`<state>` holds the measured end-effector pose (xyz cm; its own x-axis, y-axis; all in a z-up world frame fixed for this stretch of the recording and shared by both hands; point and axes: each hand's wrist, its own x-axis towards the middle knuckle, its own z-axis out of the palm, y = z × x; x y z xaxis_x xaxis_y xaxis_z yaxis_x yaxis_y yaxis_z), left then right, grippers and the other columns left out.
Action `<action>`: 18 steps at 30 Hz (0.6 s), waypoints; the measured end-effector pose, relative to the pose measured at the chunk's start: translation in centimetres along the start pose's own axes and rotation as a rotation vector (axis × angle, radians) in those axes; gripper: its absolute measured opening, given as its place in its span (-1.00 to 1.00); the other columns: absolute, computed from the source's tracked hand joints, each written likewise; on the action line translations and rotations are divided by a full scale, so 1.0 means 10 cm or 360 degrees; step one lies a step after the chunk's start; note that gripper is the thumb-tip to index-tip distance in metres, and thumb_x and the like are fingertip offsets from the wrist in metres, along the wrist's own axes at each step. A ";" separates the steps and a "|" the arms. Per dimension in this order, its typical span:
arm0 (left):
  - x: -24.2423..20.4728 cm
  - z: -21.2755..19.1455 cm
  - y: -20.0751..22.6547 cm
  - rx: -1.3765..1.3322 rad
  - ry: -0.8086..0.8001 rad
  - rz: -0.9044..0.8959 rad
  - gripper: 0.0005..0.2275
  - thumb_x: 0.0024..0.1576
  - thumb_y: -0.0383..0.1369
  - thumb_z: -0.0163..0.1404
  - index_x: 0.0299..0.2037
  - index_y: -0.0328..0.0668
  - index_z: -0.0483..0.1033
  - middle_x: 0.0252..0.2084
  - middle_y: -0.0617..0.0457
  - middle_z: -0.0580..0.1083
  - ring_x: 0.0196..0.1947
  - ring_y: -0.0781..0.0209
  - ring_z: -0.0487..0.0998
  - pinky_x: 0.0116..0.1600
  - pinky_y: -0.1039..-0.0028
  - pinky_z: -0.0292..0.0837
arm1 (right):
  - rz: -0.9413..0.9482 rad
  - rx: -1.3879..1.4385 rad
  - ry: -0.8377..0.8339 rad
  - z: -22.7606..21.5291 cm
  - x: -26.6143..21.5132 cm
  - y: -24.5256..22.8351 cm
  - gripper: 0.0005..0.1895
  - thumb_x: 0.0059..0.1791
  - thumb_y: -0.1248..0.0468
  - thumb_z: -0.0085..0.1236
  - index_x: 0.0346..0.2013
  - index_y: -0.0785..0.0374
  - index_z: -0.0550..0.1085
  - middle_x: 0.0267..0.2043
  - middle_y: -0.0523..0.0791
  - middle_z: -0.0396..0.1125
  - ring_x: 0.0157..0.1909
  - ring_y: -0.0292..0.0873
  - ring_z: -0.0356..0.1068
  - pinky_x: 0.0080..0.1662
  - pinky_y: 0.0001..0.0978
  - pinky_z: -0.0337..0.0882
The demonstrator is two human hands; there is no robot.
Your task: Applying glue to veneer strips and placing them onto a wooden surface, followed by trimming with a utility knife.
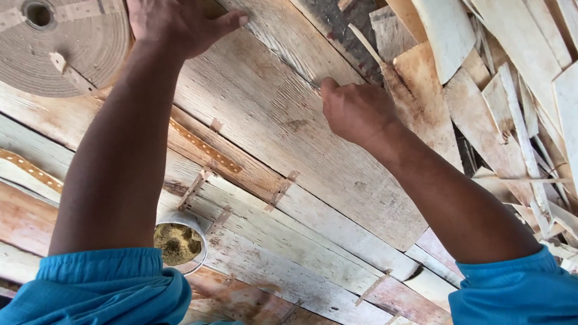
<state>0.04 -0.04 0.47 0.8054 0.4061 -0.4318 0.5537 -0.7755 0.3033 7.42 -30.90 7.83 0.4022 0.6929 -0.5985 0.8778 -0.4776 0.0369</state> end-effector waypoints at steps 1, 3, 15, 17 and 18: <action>0.01 -0.02 0.03 0.0036 -0.0115 0.0013 -0.38 0.18 0.54 -0.25 0.10 0.50 0.63 0.14 -0.24 0.49 0.12 -0.43 0.44 0.05 -0.16 0.33 | 0.0009 0.0046 -0.0048 -0.04 -0.05 0.01 -0.59 0.18 0.24 -0.16 0.33 0.23 0.28 -0.72 -0.21 0.25 -0.73 -0.17 0.29 -0.65 -0.25 0.38; -0.05 -0.14 0.10 0.0119 -0.0113 -0.0020 -0.37 0.16 0.57 -0.28 0.11 0.56 0.60 0.20 -0.21 0.45 0.20 -0.42 0.38 0.12 -0.19 0.26 | 0.0022 0.0006 -0.0030 0.02 -0.03 0.04 -0.72 0.19 0.21 -0.14 0.17 0.22 0.33 -0.67 -0.19 0.28 -0.67 -0.14 0.34 -0.60 -0.23 0.41; -0.10 -0.17 0.13 0.0234 -0.0182 -0.0039 -0.33 0.13 0.60 -0.42 0.17 0.65 0.53 0.30 -0.18 0.40 0.30 -0.42 0.29 0.23 -0.21 0.11 | 0.0060 0.0076 0.0009 0.16 -0.23 0.11 -0.80 0.17 0.21 -0.11 0.06 0.18 0.34 -0.39 -0.02 0.43 -0.42 0.06 0.46 -0.53 -0.03 0.46; 0.00 -0.02 0.00 0.0261 -0.0119 -0.0020 -0.32 0.15 0.62 -0.40 0.12 0.62 0.58 0.25 -0.19 0.43 0.27 -0.41 0.32 0.18 -0.18 0.16 | 0.0072 0.0101 0.0003 0.17 -0.24 0.11 -0.83 0.18 0.22 -0.13 0.01 0.21 0.34 -0.30 0.01 0.41 -0.30 0.07 0.41 -0.50 -0.02 0.46; 0.09 0.10 -0.08 0.0140 -0.0090 0.0167 -0.37 0.32 0.52 -0.33 -0.14 0.28 0.56 -0.12 -0.12 0.44 -0.02 -0.25 0.40 -0.06 -0.02 0.22 | 0.0085 0.0093 -0.0021 0.17 -0.25 0.11 -0.81 0.18 0.21 -0.11 0.01 0.22 0.35 -0.40 -0.01 0.45 -0.36 0.08 0.46 -0.49 -0.02 0.47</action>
<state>0.06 0.47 -1.03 0.8434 0.2945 -0.4494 0.4442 -0.8528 0.2747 6.98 -34.10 7.98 0.4440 0.6588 -0.6074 0.8385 -0.5444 0.0225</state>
